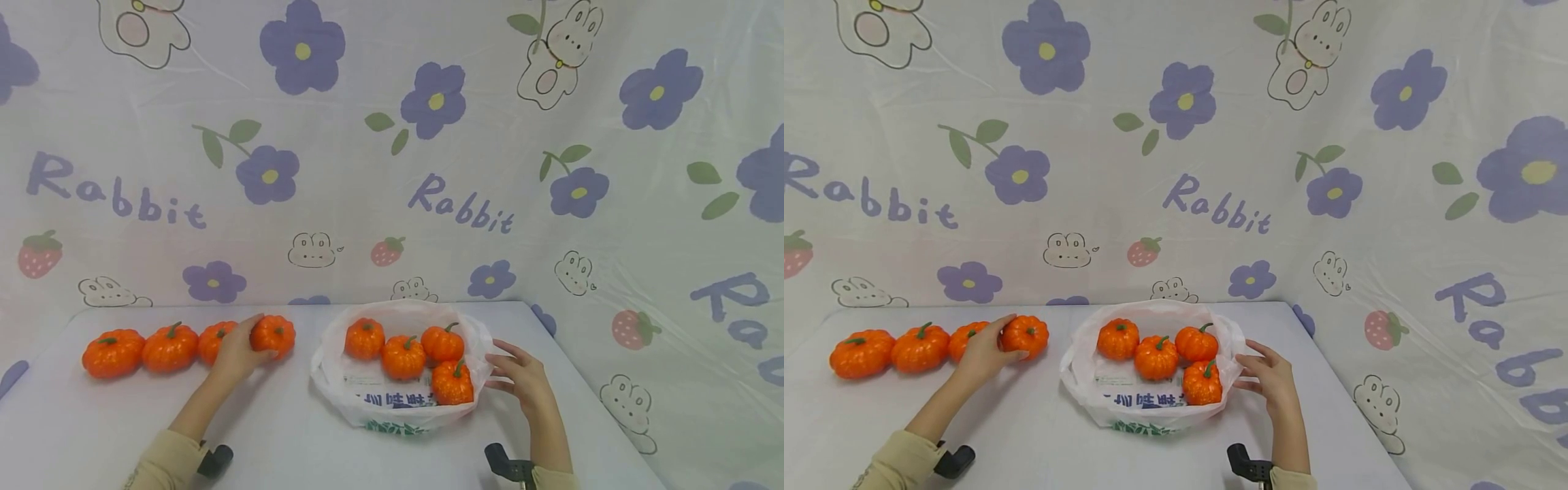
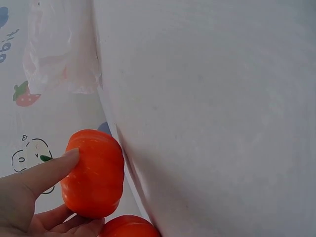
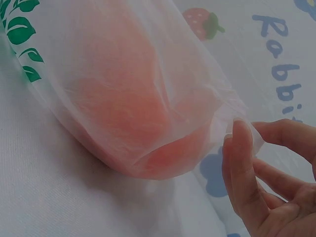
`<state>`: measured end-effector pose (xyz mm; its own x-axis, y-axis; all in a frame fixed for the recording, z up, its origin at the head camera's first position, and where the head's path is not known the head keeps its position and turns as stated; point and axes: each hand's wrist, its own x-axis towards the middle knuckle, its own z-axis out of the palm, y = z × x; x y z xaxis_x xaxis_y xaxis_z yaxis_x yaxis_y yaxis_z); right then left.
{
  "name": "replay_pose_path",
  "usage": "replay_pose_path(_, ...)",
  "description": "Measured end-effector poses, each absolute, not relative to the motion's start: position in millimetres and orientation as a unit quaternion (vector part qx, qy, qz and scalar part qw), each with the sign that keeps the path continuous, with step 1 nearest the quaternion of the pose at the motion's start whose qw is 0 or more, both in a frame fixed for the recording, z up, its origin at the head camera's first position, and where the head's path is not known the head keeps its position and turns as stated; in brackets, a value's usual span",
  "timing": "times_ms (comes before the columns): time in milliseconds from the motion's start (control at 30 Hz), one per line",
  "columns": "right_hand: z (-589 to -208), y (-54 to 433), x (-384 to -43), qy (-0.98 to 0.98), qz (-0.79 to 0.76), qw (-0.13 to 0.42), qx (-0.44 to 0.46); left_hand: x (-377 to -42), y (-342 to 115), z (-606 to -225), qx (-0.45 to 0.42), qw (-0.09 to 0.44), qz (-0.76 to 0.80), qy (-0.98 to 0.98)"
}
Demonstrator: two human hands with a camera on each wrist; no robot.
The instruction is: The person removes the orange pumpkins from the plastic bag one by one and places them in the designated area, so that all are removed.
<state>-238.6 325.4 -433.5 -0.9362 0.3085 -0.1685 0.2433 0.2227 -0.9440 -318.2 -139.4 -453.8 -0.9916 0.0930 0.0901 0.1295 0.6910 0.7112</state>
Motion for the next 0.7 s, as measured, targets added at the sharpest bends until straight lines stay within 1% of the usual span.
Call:
replay_pose_path(433,-435.5,325.5,-240.9,-0.779,0.598,0.029,-0.184,-316.7,-138.8,-452.4,-0.067,0.015,-0.382,-0.922)
replay_pose_path(700,-436.0,325.7,-241.6,-0.779,0.600,0.030,-0.180,-316.9,-141.4,-450.1,-0.069,0.030,-0.393,-0.917)
